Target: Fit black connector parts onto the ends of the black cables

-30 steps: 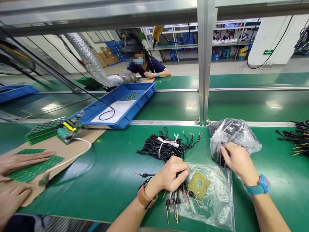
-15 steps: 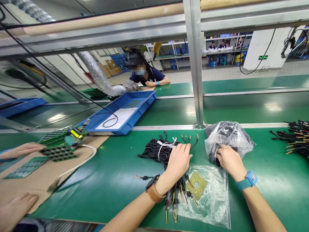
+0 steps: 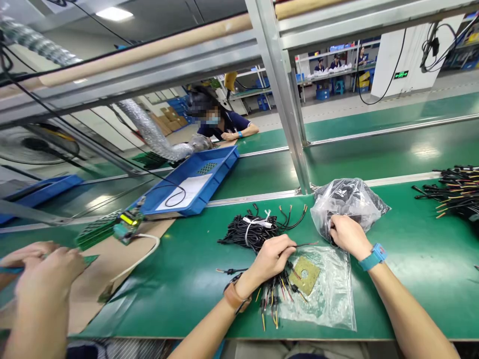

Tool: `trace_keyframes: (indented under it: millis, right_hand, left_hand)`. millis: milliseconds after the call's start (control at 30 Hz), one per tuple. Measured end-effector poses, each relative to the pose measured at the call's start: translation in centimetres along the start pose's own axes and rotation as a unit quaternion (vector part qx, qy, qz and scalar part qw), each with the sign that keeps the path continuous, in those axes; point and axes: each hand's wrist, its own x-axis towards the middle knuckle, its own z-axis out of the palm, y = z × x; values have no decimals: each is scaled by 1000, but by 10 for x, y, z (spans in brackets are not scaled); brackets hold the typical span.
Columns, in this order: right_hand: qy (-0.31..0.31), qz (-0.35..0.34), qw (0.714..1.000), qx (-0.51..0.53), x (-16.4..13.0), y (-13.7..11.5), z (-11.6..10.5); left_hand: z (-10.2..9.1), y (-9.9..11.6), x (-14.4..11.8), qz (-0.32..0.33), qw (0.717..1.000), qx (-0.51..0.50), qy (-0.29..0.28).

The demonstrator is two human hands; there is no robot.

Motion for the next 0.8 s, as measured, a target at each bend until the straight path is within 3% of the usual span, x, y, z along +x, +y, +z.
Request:
trace_keyframes:
  millis: [100, 167, 367, 467, 600, 700, 800]
  right_hand:
    - [5, -1, 1000, 14, 1, -1, 1]
    - [12, -4, 1000, 20, 1, -1, 0]
    - [36, -1, 998, 41, -1, -1, -13]
    - [34, -5, 998, 56, -5, -2, -23]
    - [-7, -50, 993, 109, -14, -9, -42]
    - [-83, -92, 969, 212, -22, -20, -53]
    - [-185, -122, 927, 302, -27, -34, -54]
  left_hand:
    - [21, 0, 0, -39, 991, -53, 117]
    - [32, 2, 4, -72, 980, -80, 166]
    - [42, 4, 18, -127, 962, -100, 218]
    - [35, 2, 13, -118, 972, -113, 167]
    - [15, 1, -4, -97, 989, -108, 24]
    - [4, 4, -13, -67, 994, -64, -50]
    - [1, 7, -13, -27, 996, -24, -87]
